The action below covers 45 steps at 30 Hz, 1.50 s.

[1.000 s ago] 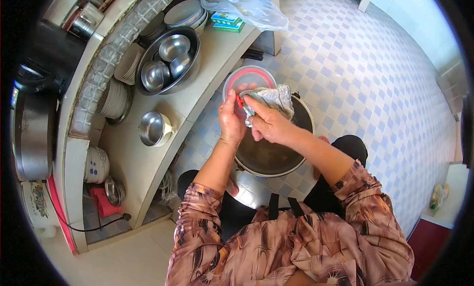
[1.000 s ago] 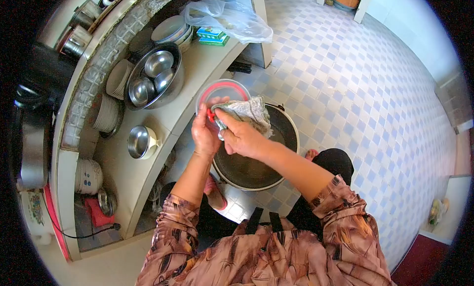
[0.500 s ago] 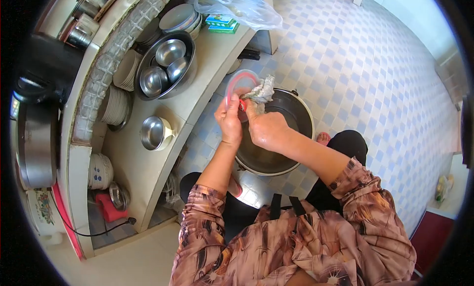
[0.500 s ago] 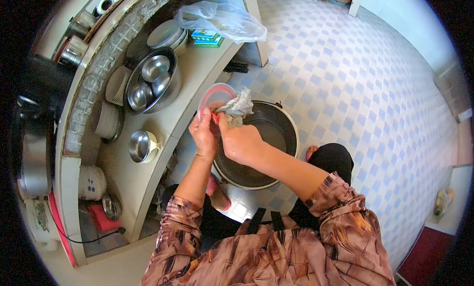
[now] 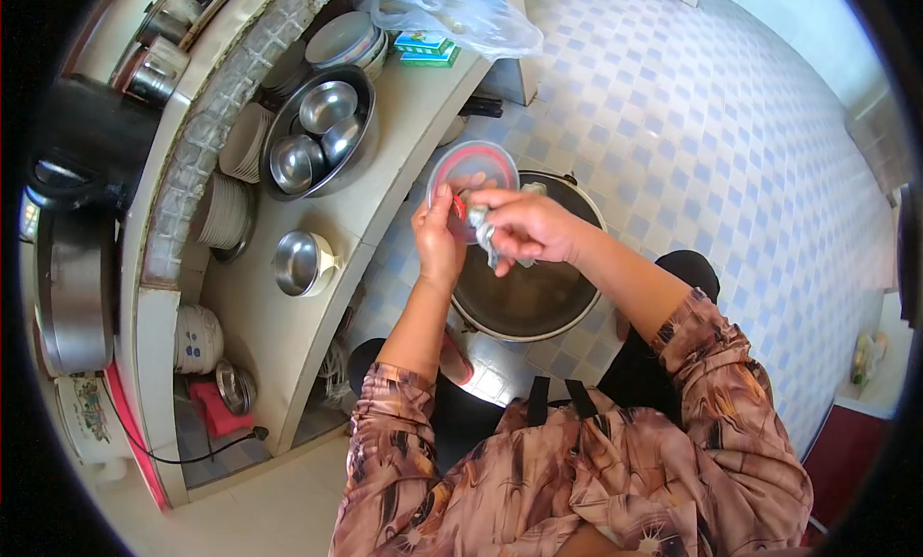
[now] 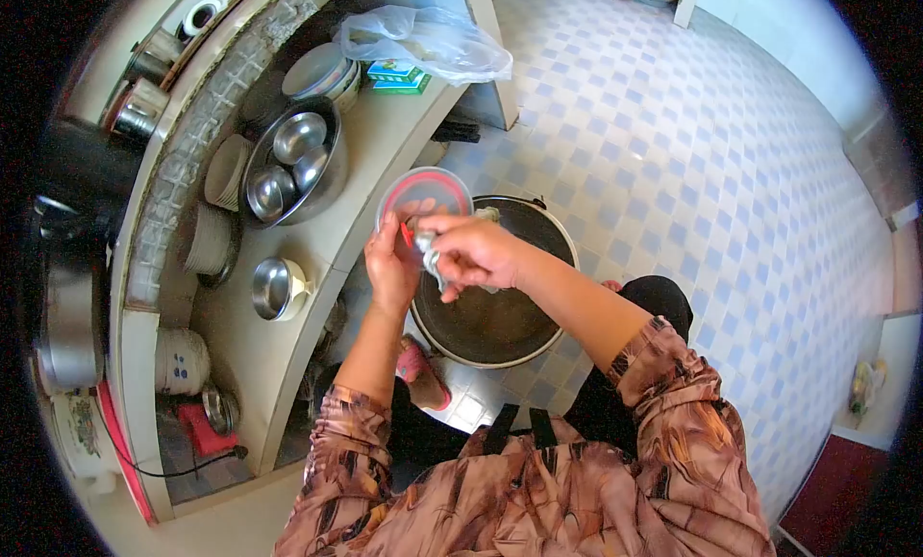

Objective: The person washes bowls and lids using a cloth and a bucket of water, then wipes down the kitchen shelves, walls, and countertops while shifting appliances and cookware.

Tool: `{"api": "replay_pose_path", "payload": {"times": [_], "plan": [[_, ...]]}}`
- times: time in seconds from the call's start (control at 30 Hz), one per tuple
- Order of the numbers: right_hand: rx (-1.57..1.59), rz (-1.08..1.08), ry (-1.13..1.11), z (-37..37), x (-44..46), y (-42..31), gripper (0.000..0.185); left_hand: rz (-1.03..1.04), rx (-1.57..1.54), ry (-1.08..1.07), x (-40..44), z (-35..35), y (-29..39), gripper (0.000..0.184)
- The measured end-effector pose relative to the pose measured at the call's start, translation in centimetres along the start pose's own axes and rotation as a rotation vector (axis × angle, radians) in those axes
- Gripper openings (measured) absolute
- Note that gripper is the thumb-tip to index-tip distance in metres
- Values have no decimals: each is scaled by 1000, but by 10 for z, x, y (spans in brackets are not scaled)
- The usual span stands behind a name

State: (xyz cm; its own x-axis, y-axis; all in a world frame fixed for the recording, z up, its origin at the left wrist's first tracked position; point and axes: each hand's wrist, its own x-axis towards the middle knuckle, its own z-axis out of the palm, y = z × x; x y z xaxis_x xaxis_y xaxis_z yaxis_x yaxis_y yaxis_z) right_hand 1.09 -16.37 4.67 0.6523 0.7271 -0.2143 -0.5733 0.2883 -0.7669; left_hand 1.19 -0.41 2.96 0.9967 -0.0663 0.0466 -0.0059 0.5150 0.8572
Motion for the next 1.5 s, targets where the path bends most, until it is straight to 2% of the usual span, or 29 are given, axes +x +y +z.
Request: {"api": "replay_pose_path", "payload": {"times": [0.03,0.07,0.1,0.13,0.2,0.27,0.4,0.53,0.63,0.7,0.73,0.77,0.83,0.9,0.97,1.03,1.1,1.13,1.2,1.33,1.43,1.5], "plan": [[250,-75,-48,-4,4,3,49,7,1,3,3,-4,-1,34],[345,-196,-99,-7,8,5,46,-81,-131,48,8,-10,-5,38],[450,-259,-56,-11,8,1,36,-161,-270,94,12,-13,-6,42],[515,-327,14,-14,2,-10,24,-199,-393,98,9,-10,6,42],[651,-449,-92,-42,-3,-22,18,-193,-475,102,9,-16,23,42],[563,-519,-20,-48,-11,-35,21,-175,-621,3,11,-29,27,41],[416,-474,89,-42,-13,-32,28,-200,-681,36,0,-23,44,41],[361,-481,19,-37,-13,-34,27,-155,-675,-2,1,-26,45,40],[311,-490,-50,-27,-14,-32,29,-165,-561,10,2,-24,45,39],[-140,-425,81,-22,-15,-23,30,-106,-385,55,0,-21,43,39],[-273,-399,206,-16,-14,-17,32,-110,-387,53,0,-17,42,39],[-272,-398,212,-11,-12,-11,32,-107,-352,67,0,-14,42,40],[-677,-341,410,-4,-8,0,34,-109,-318,80,0,-10,39,41],[-762,-351,443,-5,-2,14,33,-57,-243,148,1,-9,37,43],[-1208,-638,479,-2,3,24,32,-62,-271,174,4,-15,33,43],[-1264,-687,460,7,2,22,31,-66,-295,200,5,-16,33,43],[-1458,-781,433,10,2,23,30,-49,-192,196,3,-15,33,41],[-1456,-780,435,10,3,22,30,-51,-191,196,3,-15,33,41],[-1716,-686,506,7,4,19,29,-37,-117,202,3,-15,31,40],[-1710,-845,609,5,12,23,29,-23,-79,226,1,-12,30,40],[-1745,-798,505,17,9,27,29,21,-175,281,2,-13,31,35],[-1743,-882,456,17,10,33,30,-28,-95,212,1,-19,27,39]]}}
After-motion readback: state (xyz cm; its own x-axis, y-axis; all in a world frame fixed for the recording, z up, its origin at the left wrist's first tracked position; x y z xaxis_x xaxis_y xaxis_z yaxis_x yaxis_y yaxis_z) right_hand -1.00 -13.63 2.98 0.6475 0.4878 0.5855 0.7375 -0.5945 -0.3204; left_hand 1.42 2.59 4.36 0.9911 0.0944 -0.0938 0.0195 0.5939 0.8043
